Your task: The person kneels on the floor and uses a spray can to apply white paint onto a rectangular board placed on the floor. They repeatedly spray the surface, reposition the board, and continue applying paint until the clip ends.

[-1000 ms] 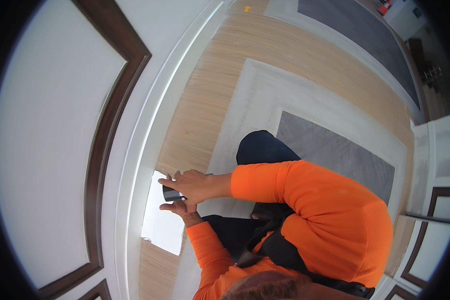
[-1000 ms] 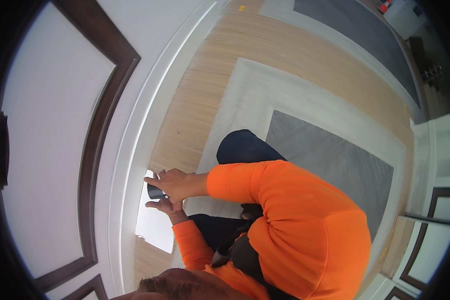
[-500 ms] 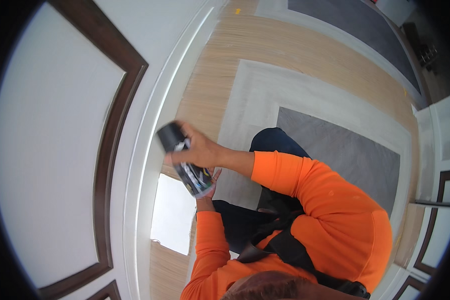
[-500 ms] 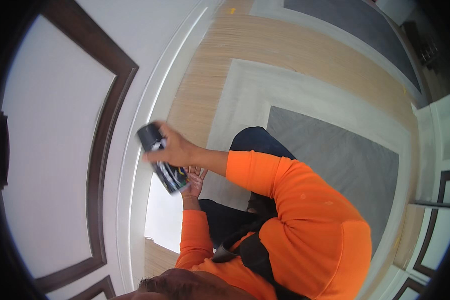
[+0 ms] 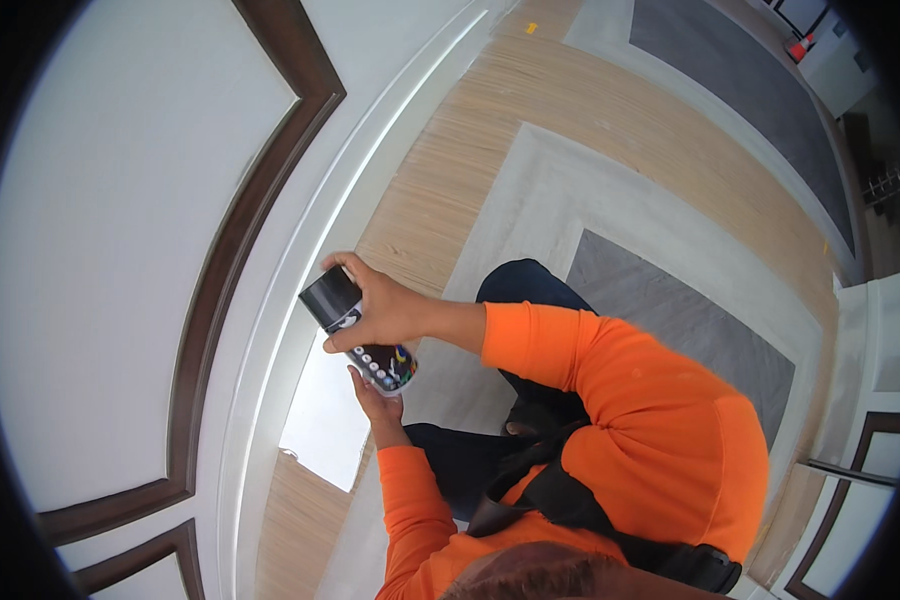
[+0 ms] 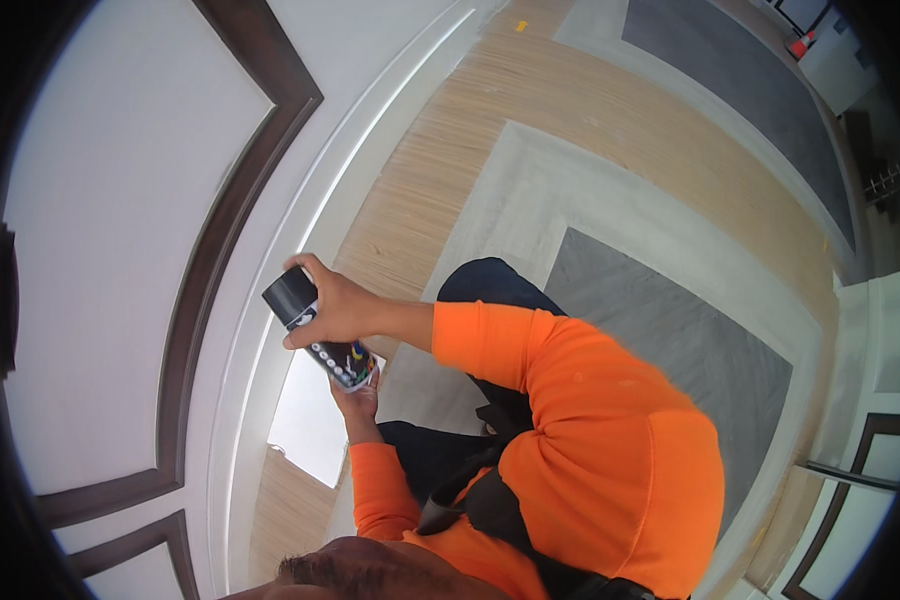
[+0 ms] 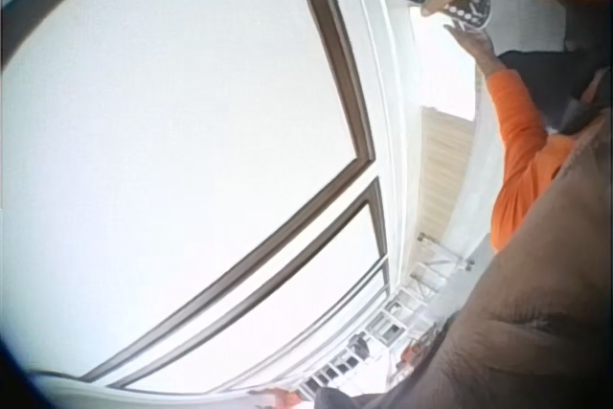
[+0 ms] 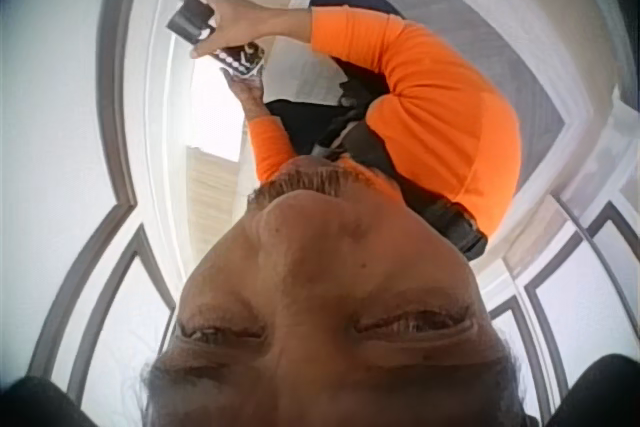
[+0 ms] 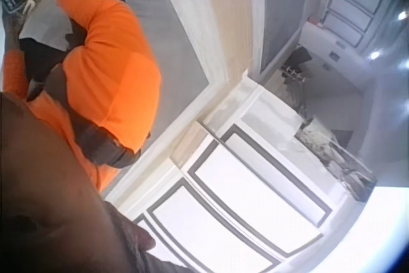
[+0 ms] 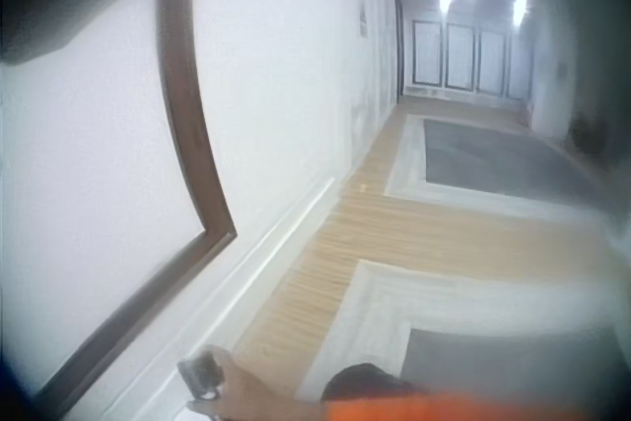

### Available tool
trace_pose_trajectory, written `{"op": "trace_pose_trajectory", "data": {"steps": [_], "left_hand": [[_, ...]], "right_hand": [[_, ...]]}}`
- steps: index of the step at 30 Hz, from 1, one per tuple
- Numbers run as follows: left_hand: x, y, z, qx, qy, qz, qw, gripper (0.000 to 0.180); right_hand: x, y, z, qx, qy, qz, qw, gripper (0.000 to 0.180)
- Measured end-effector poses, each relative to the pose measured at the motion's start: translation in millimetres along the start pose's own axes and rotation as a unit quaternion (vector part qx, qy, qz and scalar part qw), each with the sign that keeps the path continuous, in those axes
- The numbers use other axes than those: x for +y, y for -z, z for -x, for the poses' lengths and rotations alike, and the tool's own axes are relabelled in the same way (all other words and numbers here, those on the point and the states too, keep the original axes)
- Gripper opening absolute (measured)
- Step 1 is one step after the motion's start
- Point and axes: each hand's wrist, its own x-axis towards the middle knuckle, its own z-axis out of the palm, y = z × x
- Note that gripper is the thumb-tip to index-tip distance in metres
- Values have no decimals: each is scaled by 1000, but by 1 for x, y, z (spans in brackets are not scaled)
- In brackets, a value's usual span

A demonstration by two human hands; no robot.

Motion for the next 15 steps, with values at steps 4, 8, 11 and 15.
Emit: {"op": "trace_pose_trajectory", "data": {"steps": [4, 8, 11, 15], "left_hand": [[10, 11, 6, 108, 17, 31, 994, 63], [37, 56, 3, 290, 7, 175, 941, 76], [55, 111, 4, 332, -43, 250, 909, 86], [65, 177, 4, 376, -43, 212, 901, 110]], "right_hand": [[1, -1, -7, 25, 19, 3, 1000, 104], [0, 2, -17, 62, -3, -109, 992, 100], [4, 2, -32, 78, -17, -206, 975, 77], [-11, 45, -48, 175, 151, -277, 933, 27]]}}
